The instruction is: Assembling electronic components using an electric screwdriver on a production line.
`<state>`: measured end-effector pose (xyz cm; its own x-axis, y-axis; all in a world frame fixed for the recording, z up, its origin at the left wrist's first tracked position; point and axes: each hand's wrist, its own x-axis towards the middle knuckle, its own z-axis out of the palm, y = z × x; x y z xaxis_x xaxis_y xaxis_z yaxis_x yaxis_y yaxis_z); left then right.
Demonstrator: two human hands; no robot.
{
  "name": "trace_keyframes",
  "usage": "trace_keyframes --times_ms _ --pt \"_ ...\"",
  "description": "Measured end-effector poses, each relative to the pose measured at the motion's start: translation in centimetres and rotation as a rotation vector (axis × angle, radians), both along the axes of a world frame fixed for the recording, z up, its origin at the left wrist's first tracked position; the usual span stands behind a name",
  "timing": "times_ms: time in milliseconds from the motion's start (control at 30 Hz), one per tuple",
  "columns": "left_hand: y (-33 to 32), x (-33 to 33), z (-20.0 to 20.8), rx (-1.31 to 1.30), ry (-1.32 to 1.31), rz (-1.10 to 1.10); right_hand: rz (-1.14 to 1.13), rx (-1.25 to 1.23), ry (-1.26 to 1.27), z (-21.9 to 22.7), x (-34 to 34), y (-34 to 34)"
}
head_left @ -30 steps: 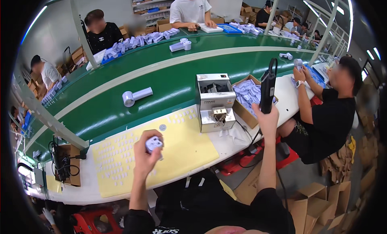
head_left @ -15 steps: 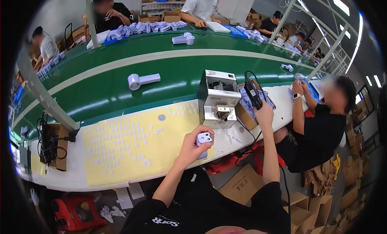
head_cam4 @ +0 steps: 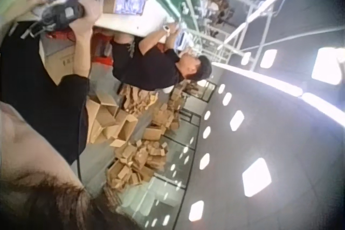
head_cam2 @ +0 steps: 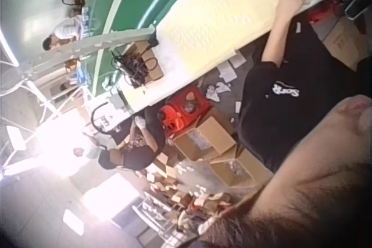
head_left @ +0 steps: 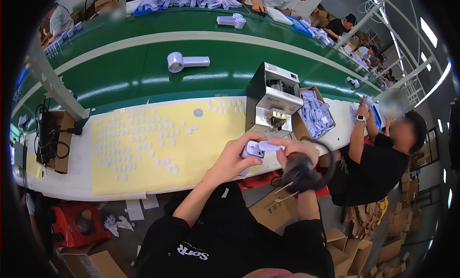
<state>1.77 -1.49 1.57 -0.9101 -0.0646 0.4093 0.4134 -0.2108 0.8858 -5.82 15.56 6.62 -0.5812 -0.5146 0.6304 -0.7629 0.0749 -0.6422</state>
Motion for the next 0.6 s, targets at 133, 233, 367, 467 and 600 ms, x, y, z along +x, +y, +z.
trace_keyframes --times_ms 133,233,367,467,600 --pt "-1.9 0.6 1.4 -0.069 -0.001 0.032 0.139 0.15 0.434 0.1 0.4 -0.5" --pt "-2.9 1.5 1.9 -0.146 -0.029 0.086 0.181 0.183 0.539 0.5 0.6 -2.4" --pt "-3.7 1.5 2.0 -0.244 -0.025 0.146 0.23 0.261 0.521 0.1 1.5 -3.3" --pt "-3.6 1.8 2.2 -0.344 -0.028 0.162 0.257 0.256 0.469 0.2 1.3 -3.1" --pt "-3.3 1.3 1.6 -0.275 -0.073 0.104 0.185 0.074 -0.02 0.5 1.2 -3.2"
